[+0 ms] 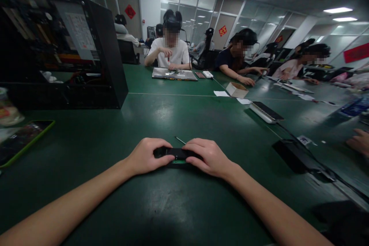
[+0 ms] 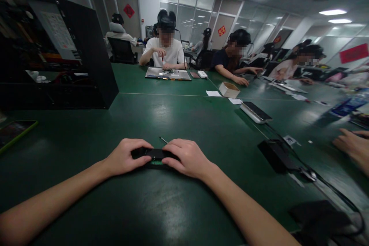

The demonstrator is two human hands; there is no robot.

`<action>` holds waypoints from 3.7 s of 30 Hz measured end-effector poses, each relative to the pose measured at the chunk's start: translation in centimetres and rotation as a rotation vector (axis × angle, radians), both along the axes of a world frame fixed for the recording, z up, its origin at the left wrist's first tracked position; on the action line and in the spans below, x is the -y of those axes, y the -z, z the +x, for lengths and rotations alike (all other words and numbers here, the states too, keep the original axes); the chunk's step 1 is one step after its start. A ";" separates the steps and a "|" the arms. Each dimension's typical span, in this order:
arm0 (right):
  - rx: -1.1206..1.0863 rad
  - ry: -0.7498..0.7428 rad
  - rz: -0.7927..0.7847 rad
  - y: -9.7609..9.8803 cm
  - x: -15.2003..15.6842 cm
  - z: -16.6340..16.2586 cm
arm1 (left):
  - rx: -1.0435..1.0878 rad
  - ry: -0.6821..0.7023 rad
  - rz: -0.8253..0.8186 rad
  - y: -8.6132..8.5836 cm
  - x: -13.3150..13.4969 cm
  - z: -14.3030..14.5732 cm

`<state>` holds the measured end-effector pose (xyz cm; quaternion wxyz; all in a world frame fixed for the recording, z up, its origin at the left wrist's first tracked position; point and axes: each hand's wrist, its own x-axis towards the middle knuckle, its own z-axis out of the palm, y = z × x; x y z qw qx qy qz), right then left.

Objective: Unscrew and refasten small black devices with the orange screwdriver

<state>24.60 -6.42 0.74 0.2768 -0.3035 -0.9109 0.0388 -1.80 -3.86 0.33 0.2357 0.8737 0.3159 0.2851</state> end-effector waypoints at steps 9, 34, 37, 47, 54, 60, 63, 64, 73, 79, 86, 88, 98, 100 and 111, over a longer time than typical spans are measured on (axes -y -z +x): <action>-0.106 0.102 -0.129 0.5 0.1 -0.2 | 0.098 -0.102 -0.217 -0.3 -0.8 0.0; 0.090 0.056 -0.175 -0.2 1.8 -2.2 | -0.159 -0.296 0.051 1.3 -3.7 -0.5; -0.067 0.049 -0.126 -0.7 1.5 -1.2 | -0.248 -0.276 0.044 0.9 -3.6 -0.5; -0.067 1.119 0.238 -2.2 -5.2 13.2 | -0.326 -0.220 0.100 1.1 -3.8 -0.7; 0.064 1.510 0.090 -1.0 -4.8 20.1 | -0.299 -0.072 0.064 0.7 -3.7 -0.6; 0.133 1.666 -0.124 0.5 -5.0 23.4 | -0.189 0.047 0.059 0.7 -3.0 -0.7; 0.128 1.732 -0.235 0.7 -5.3 24.6 | -0.109 0.127 0.014 0.6 -2.5 -0.6; 0.121 1.744 -0.261 0.7 -5.4 24.9 | -0.089 0.145 -0.006 0.5 -2.3 -0.5; -0.023 1.637 -0.217 0.5 -5.1 24.2 | 0.071 0.047 -0.243 0.5 -1.6 -0.4; -0.168 1.236 0.031 -1.4 -5.3 18.6 | 0.129 -0.052 -0.299 0.8 -1.9 -0.2; -0.333 0.325 -0.085 0.9 -2.6 2.9 | 0.256 -0.135 -0.207 0.8 -0.6 0.6; -0.314 0.151 -0.154 1.3 -1.1 0.1 | 0.281 -0.121 -0.176 0.8 -0.2 0.8; -0.178 -0.054 -0.365 -1.1 1.0 -1.3 | 0.411 0.025 0.025 0.7 1.4 2.0; -0.126 0.034 -0.260 -1.7 -0.4 0.8 | 0.384 -0.004 0.065 0.6 1.4 2.0; 0.015 1.542 -0.065 -2.4 -4.0 23.3 | 0.283 -0.013 0.063 0.2 1.3 1.7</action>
